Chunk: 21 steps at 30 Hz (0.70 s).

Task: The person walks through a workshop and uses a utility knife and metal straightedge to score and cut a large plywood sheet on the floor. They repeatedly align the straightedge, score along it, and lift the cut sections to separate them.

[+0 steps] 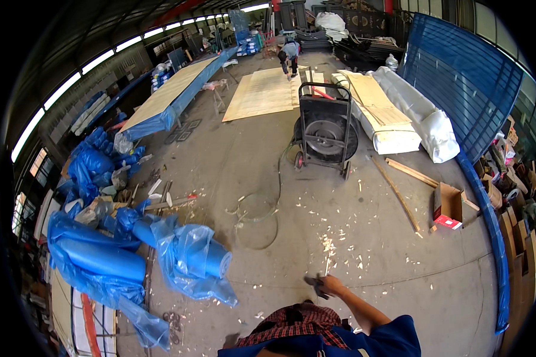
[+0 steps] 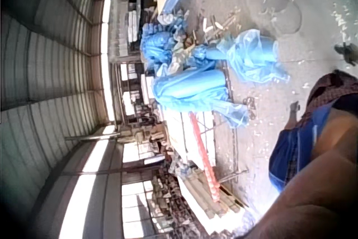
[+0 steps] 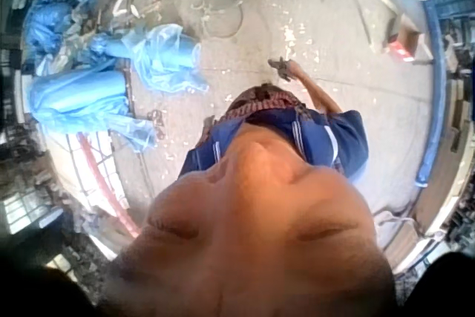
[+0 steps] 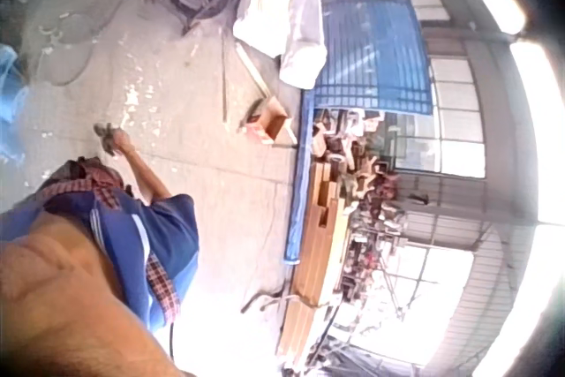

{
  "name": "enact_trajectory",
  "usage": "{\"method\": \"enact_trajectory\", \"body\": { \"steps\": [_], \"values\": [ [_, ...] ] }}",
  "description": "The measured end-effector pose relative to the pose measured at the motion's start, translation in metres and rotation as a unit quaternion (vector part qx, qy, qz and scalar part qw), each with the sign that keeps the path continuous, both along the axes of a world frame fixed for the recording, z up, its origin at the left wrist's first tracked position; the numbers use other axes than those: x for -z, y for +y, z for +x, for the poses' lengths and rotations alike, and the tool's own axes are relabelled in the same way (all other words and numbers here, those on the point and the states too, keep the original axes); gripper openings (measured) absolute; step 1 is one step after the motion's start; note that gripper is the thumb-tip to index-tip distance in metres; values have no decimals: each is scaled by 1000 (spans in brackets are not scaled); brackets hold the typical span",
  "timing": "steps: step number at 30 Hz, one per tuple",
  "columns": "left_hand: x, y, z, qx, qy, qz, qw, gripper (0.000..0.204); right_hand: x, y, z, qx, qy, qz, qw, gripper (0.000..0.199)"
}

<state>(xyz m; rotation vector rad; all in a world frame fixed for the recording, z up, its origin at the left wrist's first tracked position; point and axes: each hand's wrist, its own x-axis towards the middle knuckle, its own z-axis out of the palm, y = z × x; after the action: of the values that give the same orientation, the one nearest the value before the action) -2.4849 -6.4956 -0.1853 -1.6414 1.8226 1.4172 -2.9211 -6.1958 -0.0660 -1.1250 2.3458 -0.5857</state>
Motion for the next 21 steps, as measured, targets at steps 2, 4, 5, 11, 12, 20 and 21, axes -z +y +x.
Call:
{"method": "enact_trajectory", "body": {
  "steps": [2, 4, 5, 11, 12, 20, 21],
  "values": [
    [-2, -21, -14, -132, -64, 36, 989, 23, -39, -89, -51, -41, -59, -17, 997, 32],
    [-4, -51, -40, -181, -71, 38, 980, 21, -72, -178, -91, -75, -70, -91, 991, 29],
    [0, -69, -67, -190, -66, 44, 979, 20, -72, -206, -117, -73, -63, -94, 991, 30],
    [31, -192, -221, -212, -12, 60, 975, 13, -56, -344, -220, -116, -56, -1, 992, 38],
    [37, -212, -245, -206, 0, 60, 977, 13, -45, -354, -236, -114, -60, 19, 992, 39],
    [-29, -468, -648, -159, 395, 62, 903, 18, -70, -431, -415, 49, -112, 17, 992, 53],
    [-73, -477, -724, -66, 467, 85, 878, 20, -67, -431, -438, 79, -113, 16, 990, 54]
  ]
}}
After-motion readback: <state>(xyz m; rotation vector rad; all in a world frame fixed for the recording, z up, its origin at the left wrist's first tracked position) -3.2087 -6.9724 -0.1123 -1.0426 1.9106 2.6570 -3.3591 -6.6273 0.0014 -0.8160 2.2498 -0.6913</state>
